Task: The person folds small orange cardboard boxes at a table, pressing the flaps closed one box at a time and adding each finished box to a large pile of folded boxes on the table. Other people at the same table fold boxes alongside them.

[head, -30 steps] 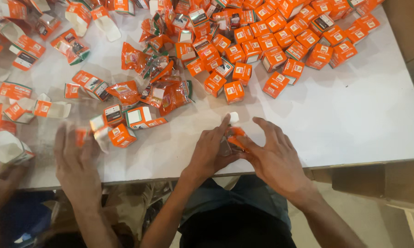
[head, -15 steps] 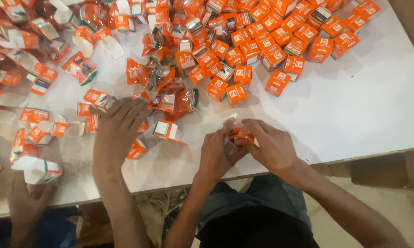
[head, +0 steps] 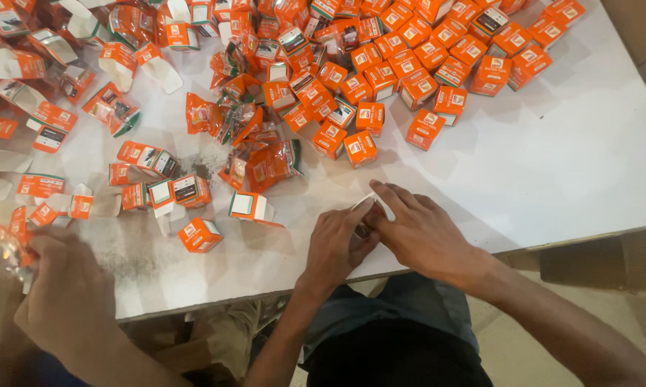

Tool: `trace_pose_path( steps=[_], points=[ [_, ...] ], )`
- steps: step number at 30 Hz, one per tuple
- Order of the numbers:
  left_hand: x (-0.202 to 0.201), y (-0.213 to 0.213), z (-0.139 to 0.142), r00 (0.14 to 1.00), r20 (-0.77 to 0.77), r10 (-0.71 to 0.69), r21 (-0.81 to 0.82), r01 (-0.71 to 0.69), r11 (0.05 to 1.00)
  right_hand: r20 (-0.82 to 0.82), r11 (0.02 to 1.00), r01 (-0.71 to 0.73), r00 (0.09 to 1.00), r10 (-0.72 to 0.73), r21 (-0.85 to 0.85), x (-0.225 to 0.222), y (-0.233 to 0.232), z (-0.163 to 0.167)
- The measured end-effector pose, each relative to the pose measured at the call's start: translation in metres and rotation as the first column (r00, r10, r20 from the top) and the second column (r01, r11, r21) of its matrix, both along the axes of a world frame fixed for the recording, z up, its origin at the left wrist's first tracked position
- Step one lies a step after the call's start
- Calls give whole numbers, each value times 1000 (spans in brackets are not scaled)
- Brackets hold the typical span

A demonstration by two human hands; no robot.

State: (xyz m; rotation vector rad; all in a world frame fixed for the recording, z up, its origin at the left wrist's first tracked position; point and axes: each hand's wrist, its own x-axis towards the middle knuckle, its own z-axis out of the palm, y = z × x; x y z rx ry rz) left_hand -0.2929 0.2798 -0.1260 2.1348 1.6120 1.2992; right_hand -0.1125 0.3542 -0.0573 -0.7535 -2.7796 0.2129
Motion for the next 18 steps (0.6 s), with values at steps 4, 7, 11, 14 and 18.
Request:
trace_pose_path(
  steps=[4,7,11,14,18],
  points=[
    [0,-5,0,1000,25,-6,13,6,1000,11,997,1,1000,0,-78,-2,0,0],
    [2,-10,-2,993,115,30,-9,-29,1000,43,944,69,997,-58,-323,5,-7,-10],
    [6,-12,-6,909,413,52,-178,24,984,-369,944,-61,927,-66,-324,17,-24,-27],
    [4,-9,-10,868,494,42,-208,71,976,-201,909,204,936,-290,-362,14,-37,-35],
    [-2,-6,-14,865,490,109,-331,69,941,-90,944,320,941,-327,-86,-2,-46,-35]
  ],
)
